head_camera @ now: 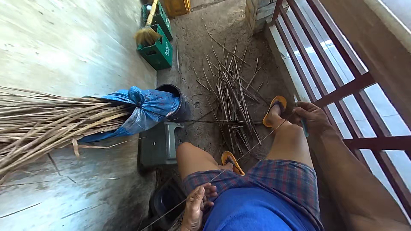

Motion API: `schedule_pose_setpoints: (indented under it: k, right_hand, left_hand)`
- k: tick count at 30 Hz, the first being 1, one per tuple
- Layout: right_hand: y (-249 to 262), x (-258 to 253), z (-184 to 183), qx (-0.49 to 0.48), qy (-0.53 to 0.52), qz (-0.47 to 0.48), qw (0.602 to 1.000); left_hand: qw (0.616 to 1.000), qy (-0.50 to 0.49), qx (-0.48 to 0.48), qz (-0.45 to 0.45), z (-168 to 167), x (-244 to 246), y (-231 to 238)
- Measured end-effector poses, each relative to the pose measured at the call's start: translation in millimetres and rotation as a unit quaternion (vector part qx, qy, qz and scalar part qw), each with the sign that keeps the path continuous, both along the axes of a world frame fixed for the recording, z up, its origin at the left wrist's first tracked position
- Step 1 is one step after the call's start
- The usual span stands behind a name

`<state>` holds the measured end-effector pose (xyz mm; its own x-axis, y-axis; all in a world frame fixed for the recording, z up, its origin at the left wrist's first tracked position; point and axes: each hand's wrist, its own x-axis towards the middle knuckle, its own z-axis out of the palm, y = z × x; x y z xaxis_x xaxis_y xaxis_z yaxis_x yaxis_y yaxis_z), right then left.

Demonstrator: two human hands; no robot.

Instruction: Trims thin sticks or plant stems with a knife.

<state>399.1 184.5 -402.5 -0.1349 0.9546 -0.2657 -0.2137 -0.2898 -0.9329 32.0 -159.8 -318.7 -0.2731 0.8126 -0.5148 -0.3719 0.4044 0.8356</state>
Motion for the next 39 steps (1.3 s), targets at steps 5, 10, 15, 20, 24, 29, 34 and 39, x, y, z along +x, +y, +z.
schedule_pose_setpoints:
  k: [5, 10, 15, 20, 24, 29, 34, 39]
  right_hand:
    - [0, 1, 18, 0.051, -0.020, 0.045, 0.997]
    - [10, -4, 18, 0.092, -0.046, -0.028, 0.994]
    - [17, 9, 12, 0.099, -0.017, -0.013, 0.995]
    - [4, -14, 29, 0.128, 0.007, 0.041, 0.991]
    - [-9, -45, 31, 0.145, 0.018, 0.040, 0.988]
    - [-23, -77, 38, 0.131, 0.029, 0.031, 0.990]
    - [-32, -89, 54, 0.095, -0.072, -0.032, 0.992]
    - [-91, -115, 77, 0.033, 0.000, 0.218, 0.975]
  left_hand:
    - [0.945, 0.098, 0.105, -0.294, 25, -19, 1]
    - [0.925, -0.148, 0.207, -0.283, 64, -8, 14]
    - [0.915, -0.044, 0.316, -0.248, 66, 3, 33]
    - [0.888, 0.304, 0.279, -0.202, 58, 8, 74]
    - [0.918, 0.244, 0.135, -0.281, 33, 20, 93]
    - [0.947, 0.206, 0.042, -0.243, 12, 35, 93]
    - [0.978, 0.142, 0.017, -0.149, 5, 22, 91]
    - [0.991, 0.073, -0.004, -0.110, 3, 13, 89]
